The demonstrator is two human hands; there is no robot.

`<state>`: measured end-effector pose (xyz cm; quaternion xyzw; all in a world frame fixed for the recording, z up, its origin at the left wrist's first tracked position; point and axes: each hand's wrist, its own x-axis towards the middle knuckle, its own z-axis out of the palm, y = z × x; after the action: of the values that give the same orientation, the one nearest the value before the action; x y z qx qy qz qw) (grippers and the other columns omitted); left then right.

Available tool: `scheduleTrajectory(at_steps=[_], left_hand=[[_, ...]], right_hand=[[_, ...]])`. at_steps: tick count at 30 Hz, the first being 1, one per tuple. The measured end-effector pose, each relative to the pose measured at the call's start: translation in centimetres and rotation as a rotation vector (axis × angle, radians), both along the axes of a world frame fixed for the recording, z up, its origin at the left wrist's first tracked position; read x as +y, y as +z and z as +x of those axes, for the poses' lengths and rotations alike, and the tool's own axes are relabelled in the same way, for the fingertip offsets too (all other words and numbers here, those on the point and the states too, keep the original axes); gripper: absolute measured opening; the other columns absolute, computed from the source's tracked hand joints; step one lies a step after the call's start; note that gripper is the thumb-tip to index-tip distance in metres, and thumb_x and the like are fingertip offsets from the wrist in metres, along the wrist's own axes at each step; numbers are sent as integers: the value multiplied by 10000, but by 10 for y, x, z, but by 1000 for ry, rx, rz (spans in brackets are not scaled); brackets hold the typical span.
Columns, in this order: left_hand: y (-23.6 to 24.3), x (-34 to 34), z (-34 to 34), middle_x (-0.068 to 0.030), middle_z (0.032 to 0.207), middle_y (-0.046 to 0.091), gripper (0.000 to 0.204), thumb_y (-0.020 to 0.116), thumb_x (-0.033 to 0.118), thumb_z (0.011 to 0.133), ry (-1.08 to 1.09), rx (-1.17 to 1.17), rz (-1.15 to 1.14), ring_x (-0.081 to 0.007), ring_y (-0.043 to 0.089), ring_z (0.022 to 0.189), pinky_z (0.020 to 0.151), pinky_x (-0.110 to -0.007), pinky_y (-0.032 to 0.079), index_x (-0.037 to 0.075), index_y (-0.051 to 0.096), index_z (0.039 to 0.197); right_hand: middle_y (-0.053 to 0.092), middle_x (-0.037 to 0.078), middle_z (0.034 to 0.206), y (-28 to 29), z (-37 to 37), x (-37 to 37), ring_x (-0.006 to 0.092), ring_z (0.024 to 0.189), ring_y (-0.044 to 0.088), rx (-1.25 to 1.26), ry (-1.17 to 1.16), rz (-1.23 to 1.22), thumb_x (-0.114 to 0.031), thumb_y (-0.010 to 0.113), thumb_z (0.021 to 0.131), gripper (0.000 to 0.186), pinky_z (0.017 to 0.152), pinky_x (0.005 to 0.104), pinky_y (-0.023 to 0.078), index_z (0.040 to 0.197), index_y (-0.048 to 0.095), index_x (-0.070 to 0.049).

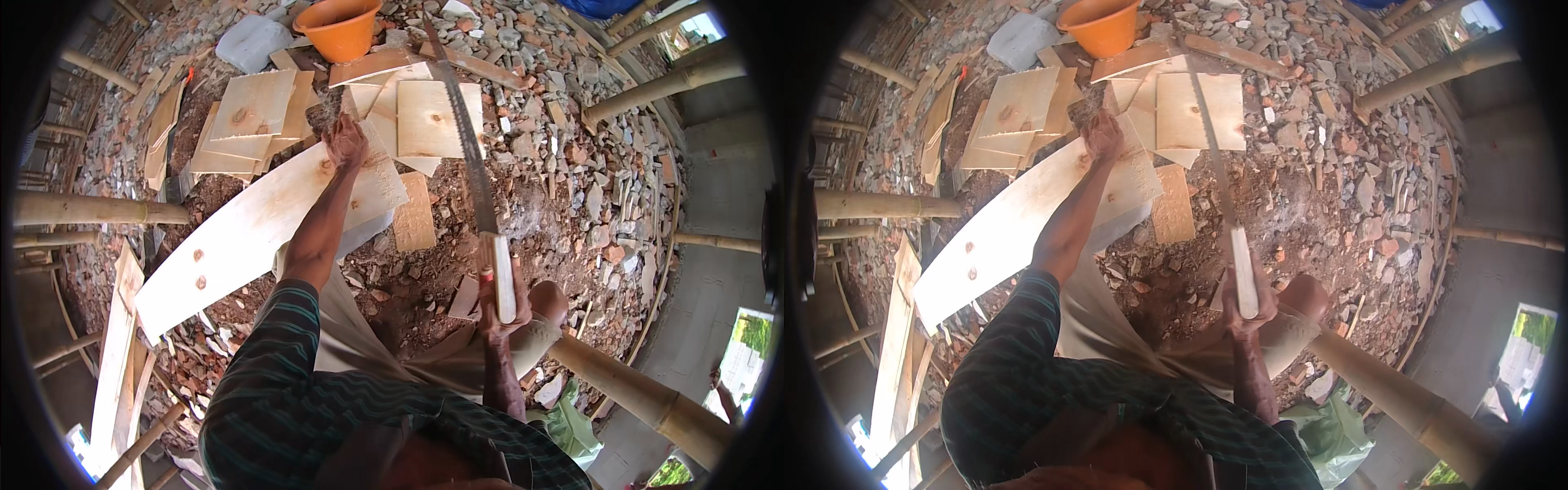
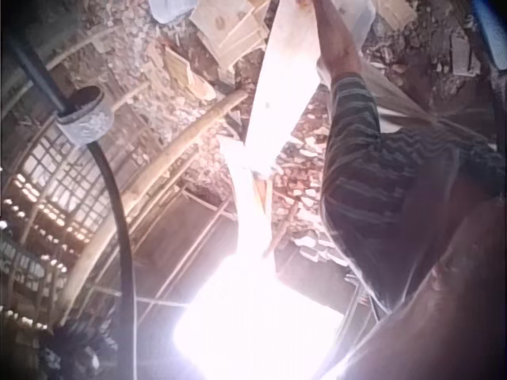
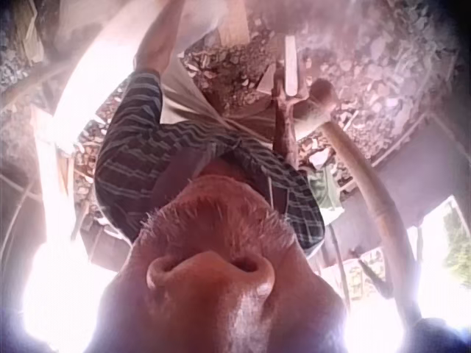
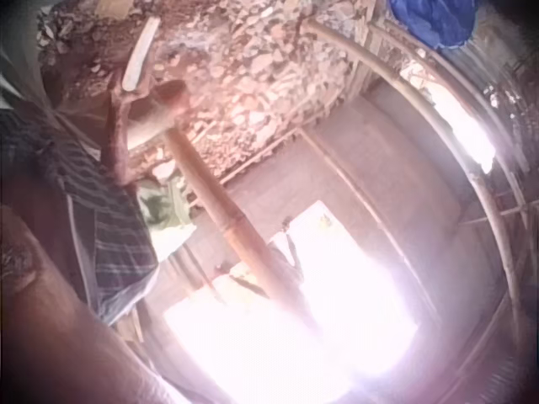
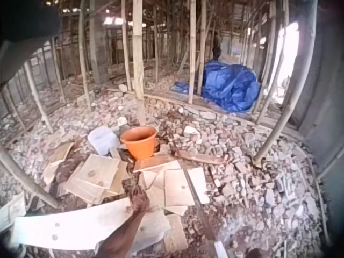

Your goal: The person sits on the ground and uses a hand saw to cut a rectangular piece of light-colored wood. They hold the wood steady with one hand while sawing with the other, then separate the cut piece and set it aside.

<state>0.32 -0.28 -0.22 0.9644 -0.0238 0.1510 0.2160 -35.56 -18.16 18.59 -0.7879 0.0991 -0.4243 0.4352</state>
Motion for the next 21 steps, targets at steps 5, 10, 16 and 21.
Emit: scheduleTrajectory(at_steps=[5,10,16,21], left_hand=[[9,0,-6,-179,1005,692,297,592,257,893,-32,-114,-53,-331,651,972,965,-489,408,50,567,1105],[-8,6,3,-190,1049,675,383,626,269,865,-21,-135,-229,-348,637,1021,999,-479,408,55,537,1170],[-3,85,27,-185,1193,594,445,676,305,877,-270,-9,-326,-314,576,1142,1027,-407,411,71,511,1217],[42,224,-24,-338,1165,591,461,560,237,959,-312,74,-77,-497,592,1045,906,-545,477,14,442,1345]], right_hand=[[644,222,1242,-38,19,-48,288,986,713,281,-153,-298,-74,671,856,517,722,339,638,1349,543,16],[605,203,1146,-142,70,-46,346,1048,609,795,-238,-318,-39,696,765,854,881,474,462,1530,330,-136],[528,286,1288,-156,100,-52,454,1222,509,1339,-198,-290,-240,700,782,644,1038,507,399,1370,514,-53],[695,249,963,-177,179,-110,420,836,686,400,-273,649,-202,684,850,435,715,452,532,1135,599,116]])
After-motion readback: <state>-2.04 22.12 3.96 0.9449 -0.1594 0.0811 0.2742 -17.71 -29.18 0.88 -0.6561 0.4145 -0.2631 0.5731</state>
